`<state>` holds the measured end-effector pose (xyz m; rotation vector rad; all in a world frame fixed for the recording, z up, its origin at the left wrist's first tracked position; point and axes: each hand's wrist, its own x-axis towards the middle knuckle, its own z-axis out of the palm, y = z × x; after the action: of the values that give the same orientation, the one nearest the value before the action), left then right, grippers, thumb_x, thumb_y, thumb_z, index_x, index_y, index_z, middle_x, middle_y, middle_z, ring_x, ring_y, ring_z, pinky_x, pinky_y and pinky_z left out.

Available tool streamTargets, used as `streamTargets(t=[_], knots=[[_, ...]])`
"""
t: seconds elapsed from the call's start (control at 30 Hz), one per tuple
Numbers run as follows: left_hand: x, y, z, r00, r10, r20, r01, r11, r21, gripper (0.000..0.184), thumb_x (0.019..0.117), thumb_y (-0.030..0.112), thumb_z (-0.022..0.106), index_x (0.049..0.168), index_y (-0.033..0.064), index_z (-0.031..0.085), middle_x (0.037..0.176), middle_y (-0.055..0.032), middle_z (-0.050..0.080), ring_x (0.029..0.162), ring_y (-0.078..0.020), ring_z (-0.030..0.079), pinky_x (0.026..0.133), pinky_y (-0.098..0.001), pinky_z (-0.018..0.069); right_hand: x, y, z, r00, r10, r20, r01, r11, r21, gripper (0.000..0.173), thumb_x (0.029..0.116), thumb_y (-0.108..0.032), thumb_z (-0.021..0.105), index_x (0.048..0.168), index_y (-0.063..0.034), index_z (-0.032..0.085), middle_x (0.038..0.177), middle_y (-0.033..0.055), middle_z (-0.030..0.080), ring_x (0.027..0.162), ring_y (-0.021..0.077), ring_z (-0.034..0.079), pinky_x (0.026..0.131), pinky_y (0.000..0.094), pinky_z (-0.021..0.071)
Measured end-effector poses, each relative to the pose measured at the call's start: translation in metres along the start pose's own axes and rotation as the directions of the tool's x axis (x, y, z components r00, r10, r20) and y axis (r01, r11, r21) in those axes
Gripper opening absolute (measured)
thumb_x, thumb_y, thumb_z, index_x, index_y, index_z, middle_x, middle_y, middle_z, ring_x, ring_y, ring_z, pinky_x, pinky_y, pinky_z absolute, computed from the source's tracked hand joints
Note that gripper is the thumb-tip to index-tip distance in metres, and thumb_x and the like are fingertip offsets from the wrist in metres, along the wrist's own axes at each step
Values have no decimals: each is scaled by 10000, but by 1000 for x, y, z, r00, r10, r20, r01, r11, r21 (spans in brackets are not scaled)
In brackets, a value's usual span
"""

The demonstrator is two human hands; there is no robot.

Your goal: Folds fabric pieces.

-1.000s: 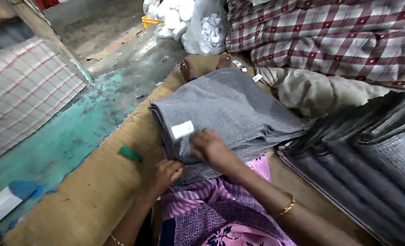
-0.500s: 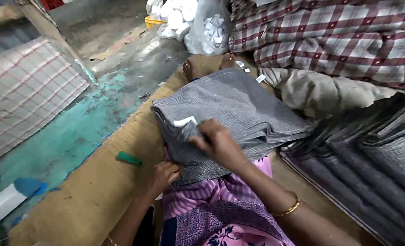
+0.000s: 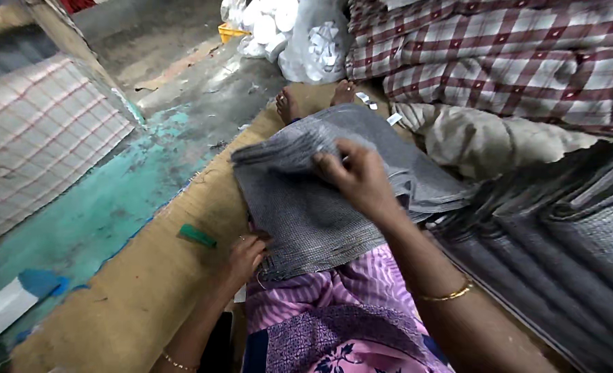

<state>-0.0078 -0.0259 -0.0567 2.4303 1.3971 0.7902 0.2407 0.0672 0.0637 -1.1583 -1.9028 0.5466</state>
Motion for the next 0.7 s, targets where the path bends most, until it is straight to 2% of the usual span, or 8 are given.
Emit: streamTargets(t=[0.07, 0.13, 0.23, 0.33, 0.47, 0.53, 0.6, 0.7], knots=[[8, -11, 0, 988, 149, 46, -150, 988, 22, 236, 916, 73, 696, 1140, 34, 761, 1215, -124, 729, 1150, -294, 698, 975, -449, 563, 6, 2, -9, 999, -20, -34, 21, 999, 40, 278, 1043, -312, 561, 941, -67, 646, 759, -8, 592, 641, 32, 553, 612, 242, 471], [22, -19, -4, 955, 231, 184, -238, 971, 13, 280, 894, 2, 691, 1163, 44, 757, 1239, -112, 724, 1192, -294, 678, 1004, -456, 550, -7, 11, 2, 998, 3, 59, -8, 997, 81, 280, 1034, -300, 566, 903, -65, 642, 714, -1, 572, 596, 59, 531, 565, 271, 454], [39, -25, -7, 937, 252, 241, -264, 964, 16, 197, 878, -41, 693, 1046, 20, 774, 1098, -138, 760, 1069, -326, 724, 942, -499, 569, -23, 26, 23, 960, 125, 252, -153, 983, 98, 287, 1039, -315, 579, 923, -67, 665, 701, 17, 582, 596, 105, 552, 569, 325, 470], [47, -22, -3, 963, 262, 69, -262, 965, -14, 165, 886, 5, 669, 1004, 23, 783, 934, -145, 765, 862, -325, 746, 824, -487, 594, -4, 20, 13, 966, 168, 197, -185, 980, 68, 320, 1047, -329, 571, 915, -46, 644, 703, 33, 555, 613, 127, 538, 588, 357, 456], [38, -16, 12, 947, 282, -151, -295, 953, -73, 157, 948, 186, 683, 1002, 85, 791, 989, -54, 771, 925, -162, 729, 868, -313, 579, 18, 2, -16, 998, -48, -51, 50, 998, 42, 254, 1048, -284, 551, 978, -64, 655, 805, -13, 613, 683, 14, 577, 640, 212, 495], [28, -13, 20, 925, 253, -282, -287, 954, -86, 141, 915, 142, 681, 950, 73, 799, 927, -65, 769, 883, -144, 722, 855, -261, 565, -6, 6, 2, 990, -129, 58, 131, 991, -33, 218, 994, -215, 600, 915, -15, 636, 838, 82, 601, 735, 155, 584, 657, 328, 497], [14, -8, 26, 921, 174, -349, -221, 970, -101, 143, 919, 125, 658, 922, 75, 792, 902, -64, 751, 906, -130, 705, 896, -241, 548, -47, 22, 38, 958, -116, 263, 137, 989, -60, 215, 944, -186, 704, 959, 29, 703, 924, 169, 668, 882, 313, 664, 784, 472, 564], [-8, 5, 39, 913, -47, -404, -47, 974, -221, 116, 891, 145, 725, 909, 45, 781, 904, -45, 755, 899, -82, 713, 874, -221, 570, -88, 42, 73, 936, -154, 317, 194, 976, -99, 266, 948, -259, 694, 964, 6, 713, 928, 139, 685, 903, 311, 672, 801, 477, 565]])
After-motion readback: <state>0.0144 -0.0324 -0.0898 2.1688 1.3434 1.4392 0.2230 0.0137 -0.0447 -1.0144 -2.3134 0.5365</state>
